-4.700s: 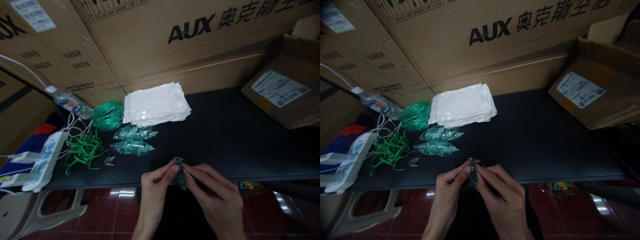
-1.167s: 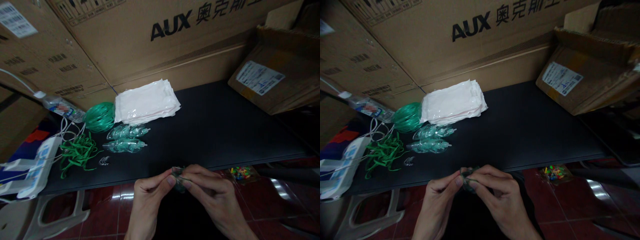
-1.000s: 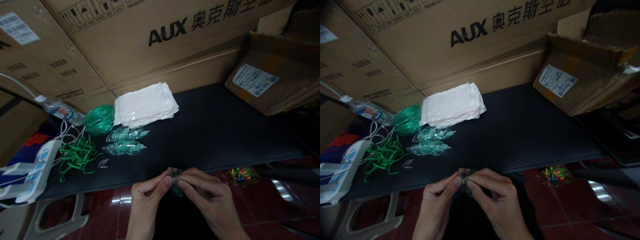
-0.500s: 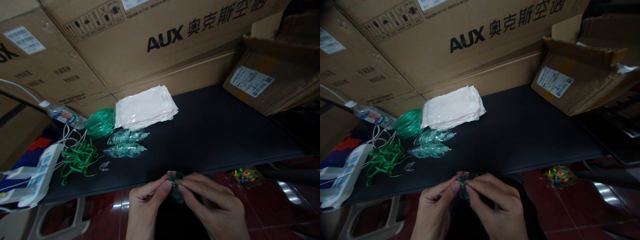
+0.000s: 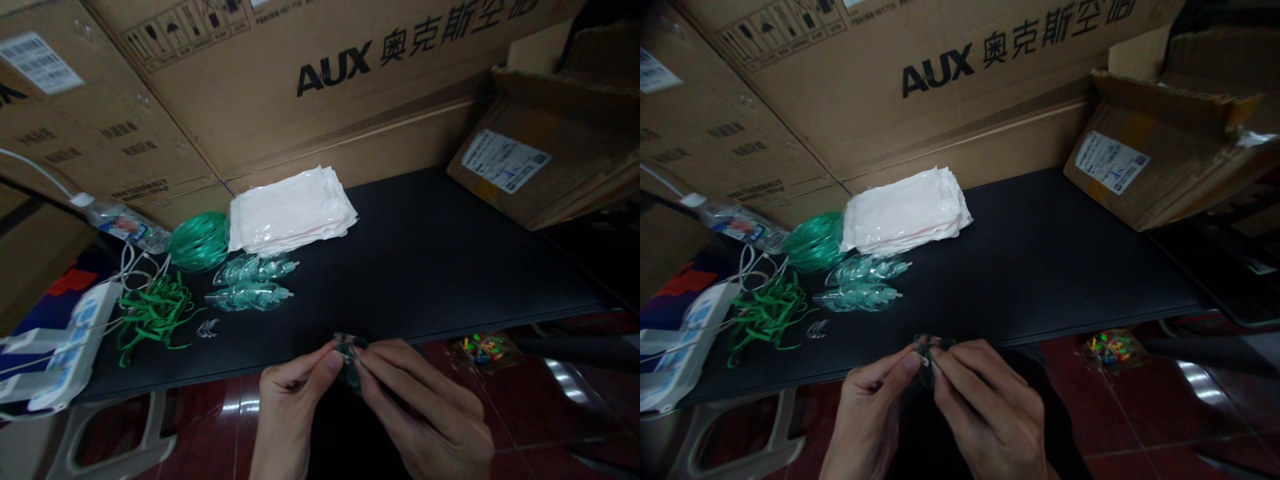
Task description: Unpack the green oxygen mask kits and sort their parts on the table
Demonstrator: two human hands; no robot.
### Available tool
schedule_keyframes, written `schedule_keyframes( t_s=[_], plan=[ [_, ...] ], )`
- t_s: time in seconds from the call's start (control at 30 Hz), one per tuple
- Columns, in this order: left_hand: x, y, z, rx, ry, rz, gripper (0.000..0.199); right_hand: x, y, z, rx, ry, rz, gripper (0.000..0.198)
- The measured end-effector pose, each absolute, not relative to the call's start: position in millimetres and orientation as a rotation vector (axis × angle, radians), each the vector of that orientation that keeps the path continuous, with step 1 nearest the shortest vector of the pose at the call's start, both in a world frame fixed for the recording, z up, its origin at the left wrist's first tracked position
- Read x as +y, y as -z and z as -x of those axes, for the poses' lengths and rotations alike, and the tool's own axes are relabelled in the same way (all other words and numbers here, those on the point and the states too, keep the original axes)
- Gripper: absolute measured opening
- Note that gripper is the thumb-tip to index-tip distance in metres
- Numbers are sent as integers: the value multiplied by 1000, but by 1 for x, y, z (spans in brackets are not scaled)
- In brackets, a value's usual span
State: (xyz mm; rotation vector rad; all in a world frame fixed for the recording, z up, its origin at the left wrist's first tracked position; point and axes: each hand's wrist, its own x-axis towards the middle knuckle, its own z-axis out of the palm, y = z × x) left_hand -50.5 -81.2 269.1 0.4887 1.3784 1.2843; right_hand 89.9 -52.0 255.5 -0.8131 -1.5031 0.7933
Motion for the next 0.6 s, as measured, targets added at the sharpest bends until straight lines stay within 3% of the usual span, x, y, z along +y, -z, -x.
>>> schedule_keyframes(
  t_s=[0.27,0.6],
  plan=[
    [-81,-265,51,1434,-1311,-477,27,-48,-258,-87,-1506,-882,806,44],
    [-84,-267,55,1414,-1247,-492,27,-42,-256,-97,-1464,-1291,815,36]
  ],
)
